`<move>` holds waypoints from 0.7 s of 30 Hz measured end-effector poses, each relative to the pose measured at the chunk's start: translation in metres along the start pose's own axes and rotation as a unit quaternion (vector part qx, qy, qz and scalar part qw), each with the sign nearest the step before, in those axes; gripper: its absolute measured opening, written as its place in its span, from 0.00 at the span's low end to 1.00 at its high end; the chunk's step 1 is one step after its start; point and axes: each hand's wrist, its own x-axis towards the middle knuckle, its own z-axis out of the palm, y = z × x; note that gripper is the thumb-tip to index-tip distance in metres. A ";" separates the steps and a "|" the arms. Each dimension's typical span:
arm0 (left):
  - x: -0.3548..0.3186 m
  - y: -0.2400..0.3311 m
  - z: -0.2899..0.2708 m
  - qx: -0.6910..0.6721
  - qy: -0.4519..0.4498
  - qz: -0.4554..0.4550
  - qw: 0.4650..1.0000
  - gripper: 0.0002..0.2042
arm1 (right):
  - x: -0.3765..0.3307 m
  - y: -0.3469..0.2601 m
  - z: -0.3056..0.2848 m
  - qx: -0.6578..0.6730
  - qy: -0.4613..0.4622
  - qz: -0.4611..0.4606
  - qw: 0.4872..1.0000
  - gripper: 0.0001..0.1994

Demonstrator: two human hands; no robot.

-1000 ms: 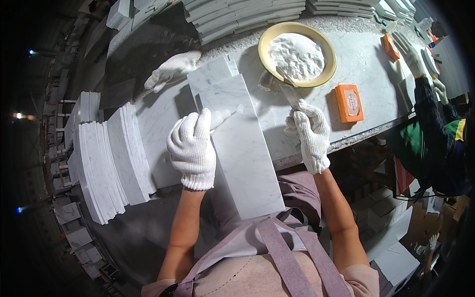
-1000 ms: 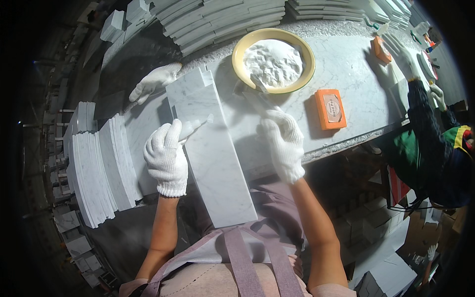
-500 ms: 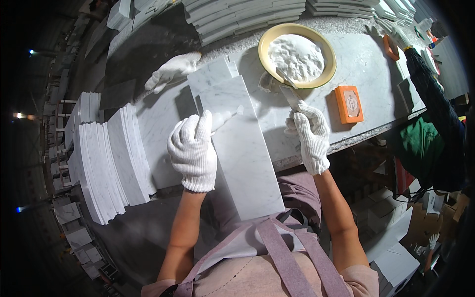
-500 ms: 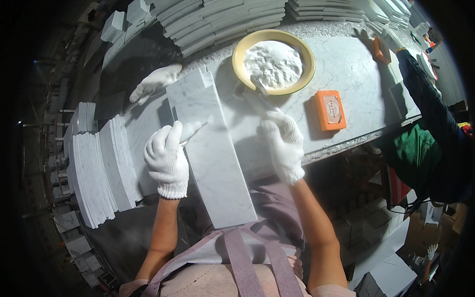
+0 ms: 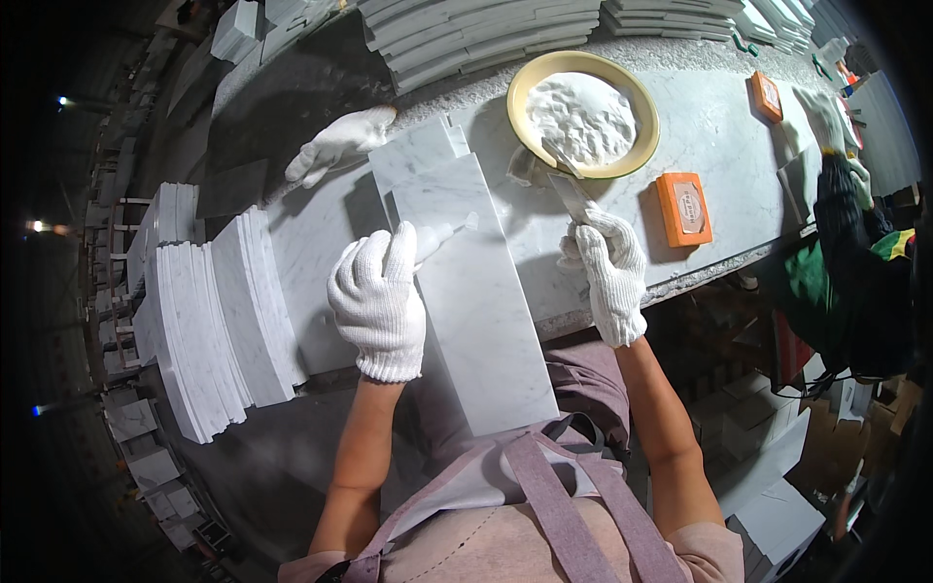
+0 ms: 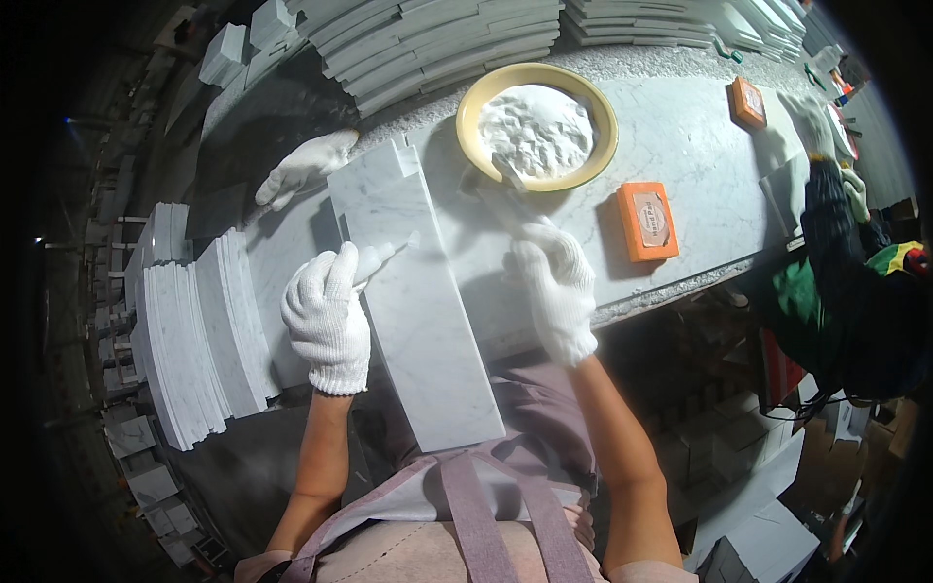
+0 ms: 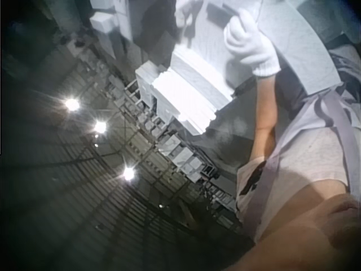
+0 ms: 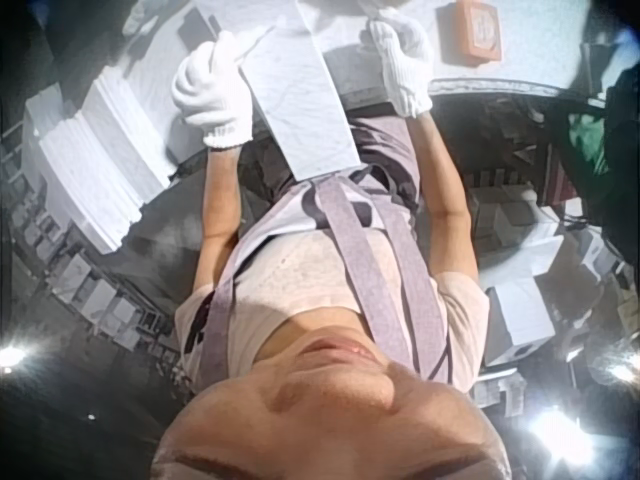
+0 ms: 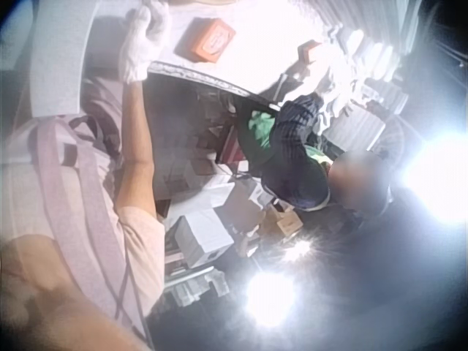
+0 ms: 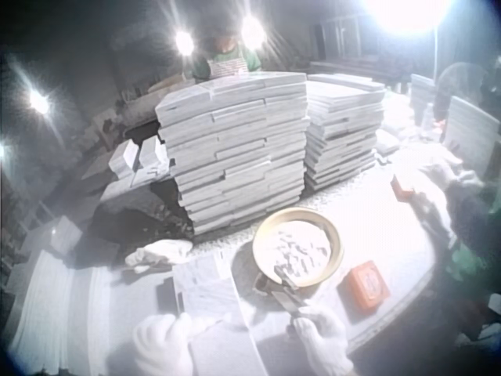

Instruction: The person applies a white paste to a rectangular stone slab using a small bottle and a metal spatula, then spreads and smooths the paste across the surface. They flip the slab and repeat the application and smoothing on the other side, then use an orange block to rub the surface. The person continues to apply paste and smooth it with the spatula on the slab's edges and faces.

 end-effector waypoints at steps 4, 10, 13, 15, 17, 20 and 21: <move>0.000 -0.001 0.001 0.022 0.006 0.009 1.000 0.23 | 0.000 0.001 0.000 0.000 0.002 0.000 1.000 0.16; 0.000 -0.001 0.002 0.019 0.009 0.012 1.000 0.24 | 0.000 0.000 -0.001 0.002 -0.004 -0.001 1.000 0.15; 0.001 0.000 0.001 -0.004 0.014 0.009 1.000 0.26 | 0.000 -0.001 0.000 -0.002 -0.003 0.002 1.000 0.15; 0.001 0.000 0.001 0.011 0.015 0.013 1.000 0.24 | 0.000 0.000 -0.001 0.000 -0.005 -0.001 1.000 0.15; 0.002 0.000 0.000 0.019 0.015 0.016 1.000 0.23 | 0.000 0.001 -0.001 0.002 -0.004 0.000 1.000 0.15; 0.002 0.001 0.000 0.021 0.013 0.014 1.000 0.23 | 0.001 0.003 -0.003 0.002 -0.005 0.001 1.000 0.15; 0.002 0.001 0.000 0.022 0.011 0.012 1.000 0.22 | 0.001 0.003 -0.003 0.001 -0.008 0.000 1.000 0.15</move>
